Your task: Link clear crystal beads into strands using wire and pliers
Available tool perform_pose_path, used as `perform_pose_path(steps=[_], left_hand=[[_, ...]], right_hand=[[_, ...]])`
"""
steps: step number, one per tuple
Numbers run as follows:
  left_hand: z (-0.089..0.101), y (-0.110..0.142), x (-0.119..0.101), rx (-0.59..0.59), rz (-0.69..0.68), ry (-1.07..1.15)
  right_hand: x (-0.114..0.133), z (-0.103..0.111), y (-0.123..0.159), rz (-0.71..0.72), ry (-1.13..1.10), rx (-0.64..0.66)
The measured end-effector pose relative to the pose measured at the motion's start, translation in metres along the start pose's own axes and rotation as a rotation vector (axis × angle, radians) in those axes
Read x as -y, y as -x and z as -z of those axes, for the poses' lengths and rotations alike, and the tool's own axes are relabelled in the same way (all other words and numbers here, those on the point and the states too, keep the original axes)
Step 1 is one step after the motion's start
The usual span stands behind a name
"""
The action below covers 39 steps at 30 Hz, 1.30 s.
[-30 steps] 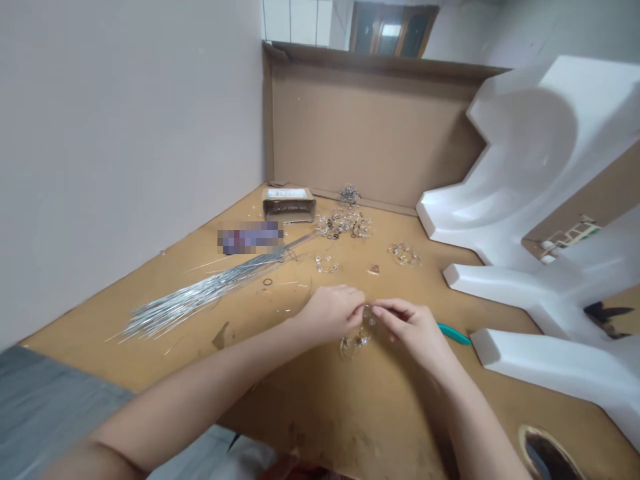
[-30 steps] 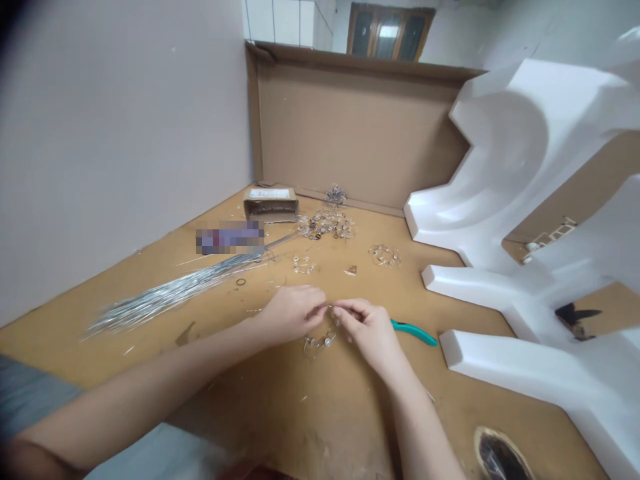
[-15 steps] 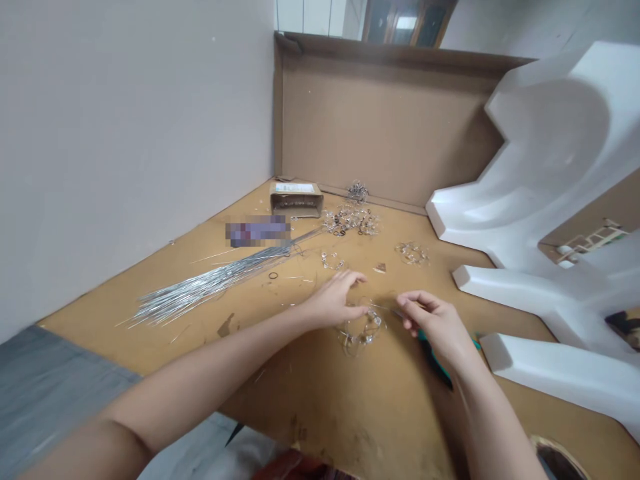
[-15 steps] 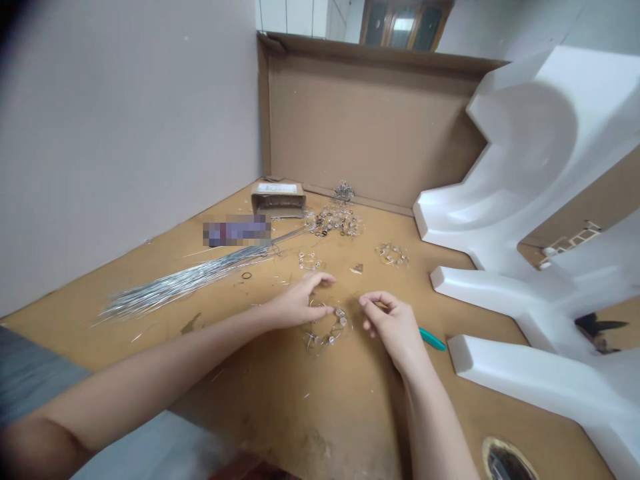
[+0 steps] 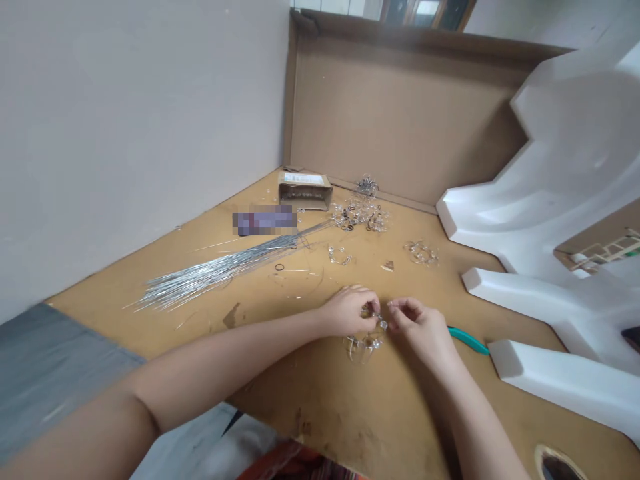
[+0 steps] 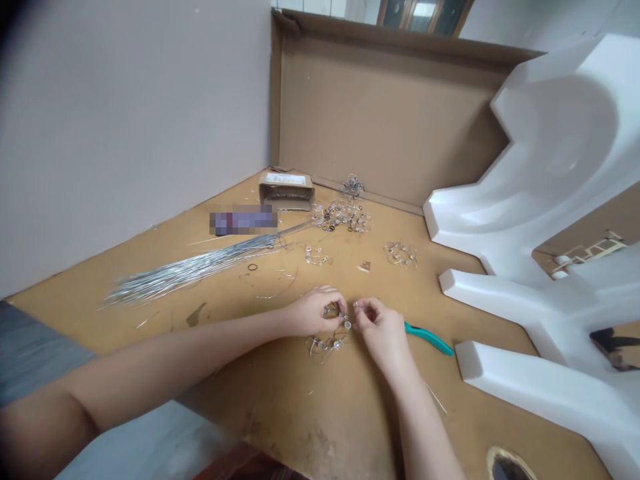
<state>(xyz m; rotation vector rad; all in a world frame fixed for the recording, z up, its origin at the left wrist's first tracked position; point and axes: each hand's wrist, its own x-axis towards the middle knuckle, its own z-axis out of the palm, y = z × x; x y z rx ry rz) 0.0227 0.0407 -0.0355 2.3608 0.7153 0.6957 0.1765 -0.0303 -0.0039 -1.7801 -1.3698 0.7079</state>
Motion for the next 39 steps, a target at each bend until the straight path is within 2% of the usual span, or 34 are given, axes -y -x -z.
perform_pose_path(steps=[8, 14, 20, 26, 31, 33, 36, 39], left_hand=[[0.000, -0.001, 0.003, -0.005, -0.023, -0.011], [-0.002, -0.002, 0.002, 0.030, -0.061, 0.017], [0.000, -0.002, 0.003, 0.006, -0.046, 0.097], [0.005, -0.002, 0.002, 0.033, -0.050, 0.070], [0.003, -0.003, 0.006, 0.025, -0.056, 0.046], [0.002, -0.003, 0.007, 0.026, -0.053, 0.042], [0.001, -0.002, 0.007, 0.021, -0.056, 0.033], [0.000, -0.002, 0.008, 0.007, -0.067, 0.014]], right_hand=[[0.008, -0.008, 0.007, 0.136, 0.317, 0.031], [0.006, -0.012, 0.006, 0.122, 0.399, 0.053], [0.005, -0.005, 0.006, 0.081, 0.360, 0.081], [0.002, -0.001, 0.005, 0.077, 0.276, 0.142], [0.005, 0.010, 0.009, 0.099, 0.145, 0.149], [0.007, 0.015, 0.009, 0.137, 0.186, 0.108], [0.007, 0.016, 0.010, 0.283, 0.294, 0.025], [0.009, 0.014, 0.012, 0.422, 0.425, 0.074]])
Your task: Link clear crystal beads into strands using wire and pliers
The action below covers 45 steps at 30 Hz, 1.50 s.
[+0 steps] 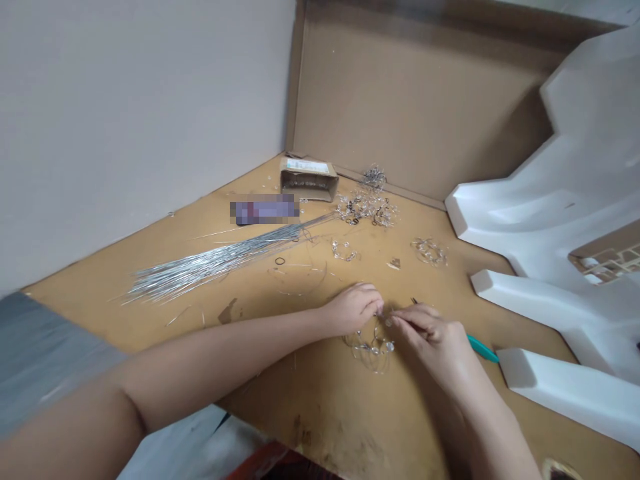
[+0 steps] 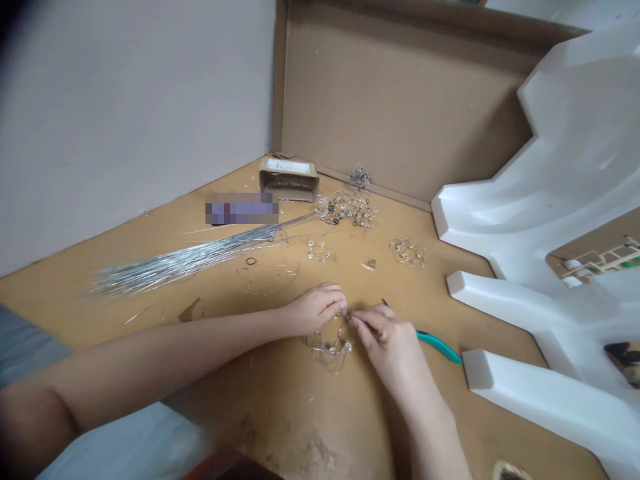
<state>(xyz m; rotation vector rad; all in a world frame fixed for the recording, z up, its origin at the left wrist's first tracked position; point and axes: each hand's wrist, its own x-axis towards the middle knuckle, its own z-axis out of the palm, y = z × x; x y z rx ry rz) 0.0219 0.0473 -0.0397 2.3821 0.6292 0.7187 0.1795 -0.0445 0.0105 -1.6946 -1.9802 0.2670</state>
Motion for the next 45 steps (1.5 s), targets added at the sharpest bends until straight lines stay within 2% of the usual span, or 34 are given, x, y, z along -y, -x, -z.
perform_pose_path(steps=[2, 5, 19, 24, 28, 32, 38, 45], left_hand=[[-0.001, 0.000, 0.001, -0.004, -0.007, -0.016], [-0.002, 0.000, 0.002, -0.004, -0.036, -0.037], [0.000, 0.000, -0.002, 0.006, -0.040, -0.113], [0.001, 0.001, -0.004, 0.005, -0.042, -0.127], [0.001, 0.001, -0.005, 0.013, -0.078, -0.148], [0.001, 0.003, -0.006, 0.023, -0.072, -0.130], [0.009, 0.009, -0.020, -0.025, -0.042, -0.037], [0.025, 0.014, -0.042, -0.152, -0.078, 0.021]], right_hand=[[0.005, -0.001, 0.002, 0.050, 0.085, 0.083], [0.012, -0.002, 0.004, 0.045, 0.202, 0.155], [0.031, -0.010, 0.005, 0.099, 0.573, 0.165], [0.033, -0.009, -0.001, 0.117, 0.646, 0.230], [0.028, -0.003, -0.005, 0.104, 0.517, 0.297], [0.020, 0.007, -0.007, 0.052, 0.184, 0.349], [0.003, 0.015, -0.007, -0.118, -0.175, 0.204], [-0.002, 0.008, -0.010, -0.149, -0.378, 0.137]])
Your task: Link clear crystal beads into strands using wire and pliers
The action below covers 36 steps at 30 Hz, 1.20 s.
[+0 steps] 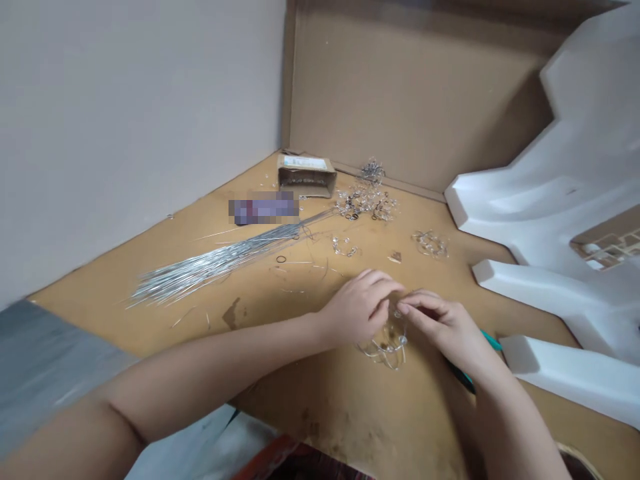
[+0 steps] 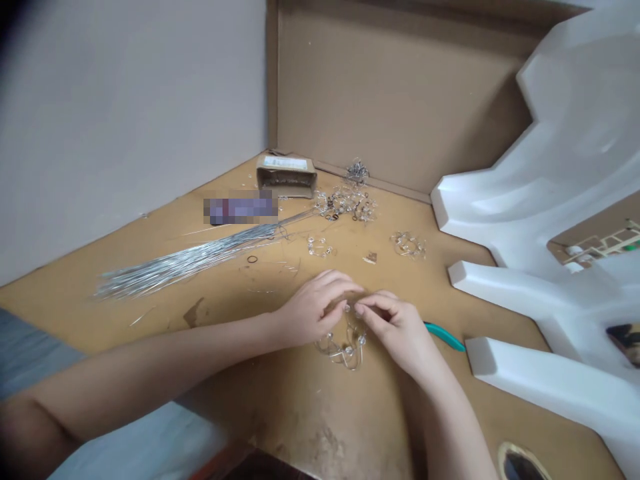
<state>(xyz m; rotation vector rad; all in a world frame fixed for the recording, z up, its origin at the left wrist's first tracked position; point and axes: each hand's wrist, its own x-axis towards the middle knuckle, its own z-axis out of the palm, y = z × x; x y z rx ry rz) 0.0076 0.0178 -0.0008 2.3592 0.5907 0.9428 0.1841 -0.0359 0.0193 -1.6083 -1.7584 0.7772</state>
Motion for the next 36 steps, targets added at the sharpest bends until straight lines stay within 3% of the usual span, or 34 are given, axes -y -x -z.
perform_pose_path(steps=[3, 9, 17, 22, 29, 33, 36], left_hand=[[0.003, -0.001, 0.000, 0.069, 0.082, 0.058], [0.004, -0.006, 0.011, 0.221, 0.278, 0.166], [0.004, -0.002, 0.026, 0.180, 0.455, 0.280], [0.006, -0.006, 0.029, 0.060, 0.563, 0.409], [0.008, -0.008, 0.026, -0.007, 0.577, 0.421], [0.008, -0.004, 0.021, 0.091, 0.468, 0.428], [0.007, -0.002, 0.019, 0.112, 0.424, 0.436]], right_hand=[[0.002, -0.005, -0.002, 0.028, -0.111, 0.017], [-0.003, -0.015, -0.006, -0.056, -0.242, 0.035], [-0.002, -0.008, -0.005, -0.229, -0.193, -0.087], [-0.001, -0.013, 0.001, -0.150, 0.030, 0.154], [-0.001, -0.022, 0.003, -0.082, 0.276, 0.168], [-0.008, -0.016, -0.001, 0.034, 0.213, 0.013], [-0.009, -0.011, -0.003, 0.084, 0.096, 0.030]])
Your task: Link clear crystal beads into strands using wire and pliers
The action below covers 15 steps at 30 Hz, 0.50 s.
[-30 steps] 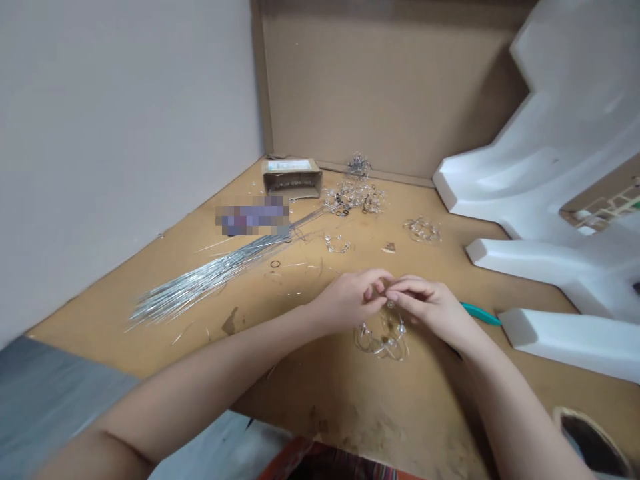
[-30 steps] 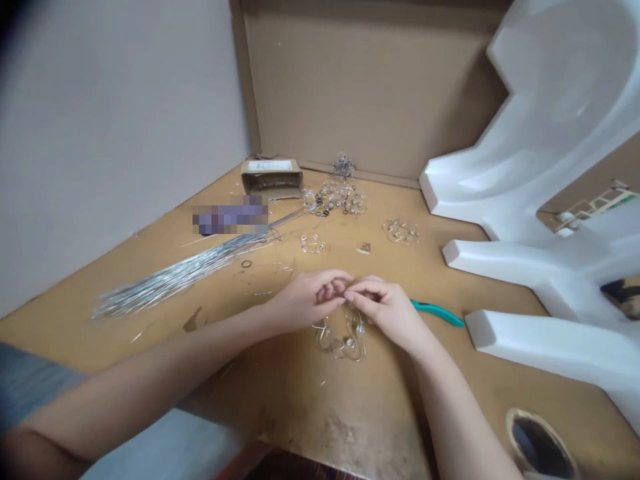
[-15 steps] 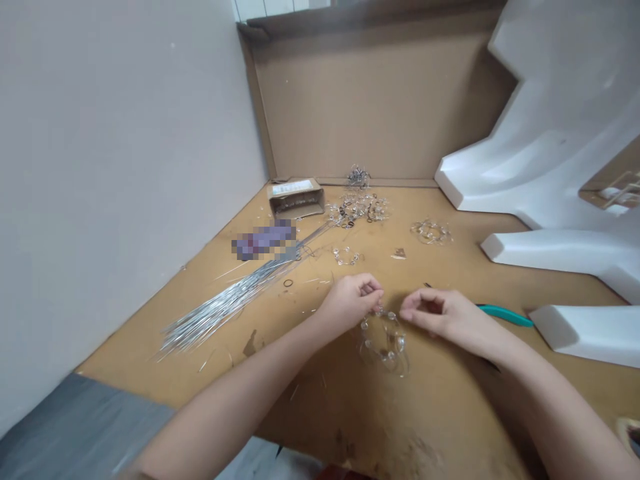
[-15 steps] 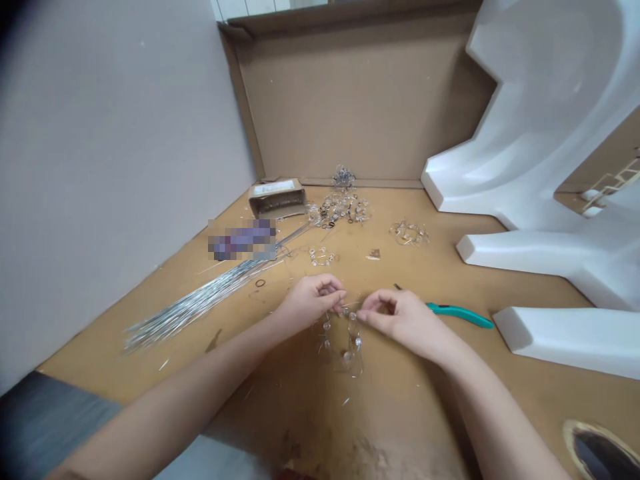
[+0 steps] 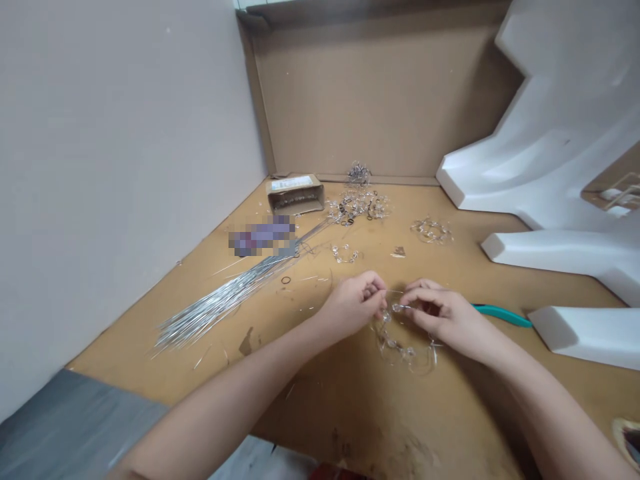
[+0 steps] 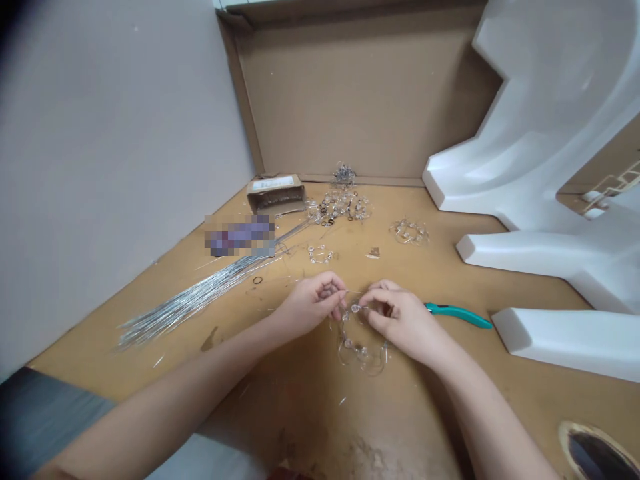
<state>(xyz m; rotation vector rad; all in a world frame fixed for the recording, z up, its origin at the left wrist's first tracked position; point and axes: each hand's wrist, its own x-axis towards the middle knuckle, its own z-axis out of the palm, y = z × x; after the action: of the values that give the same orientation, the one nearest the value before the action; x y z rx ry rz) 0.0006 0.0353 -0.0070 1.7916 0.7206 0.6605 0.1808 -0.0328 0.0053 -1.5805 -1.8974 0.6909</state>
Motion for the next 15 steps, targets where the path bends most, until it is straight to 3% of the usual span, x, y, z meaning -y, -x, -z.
perform_pose_path(steps=[4, 10, 15], left_hand=[[-0.0036, 0.0011, 0.0000, -0.018, 0.007, 0.033], [-0.0032, 0.0006, -0.0025, -0.033, -0.004, 0.037], [-0.0022, 0.0009, -0.0017, -0.019, -0.005, 0.011]], right_hand=[[0.0060, 0.0035, 0.0008, -0.033, -0.075, 0.051], [0.0069, 0.0015, 0.0017, 0.002, -0.029, -0.012], [0.0048, 0.0017, 0.0011, 0.006, -0.044, 0.009]])
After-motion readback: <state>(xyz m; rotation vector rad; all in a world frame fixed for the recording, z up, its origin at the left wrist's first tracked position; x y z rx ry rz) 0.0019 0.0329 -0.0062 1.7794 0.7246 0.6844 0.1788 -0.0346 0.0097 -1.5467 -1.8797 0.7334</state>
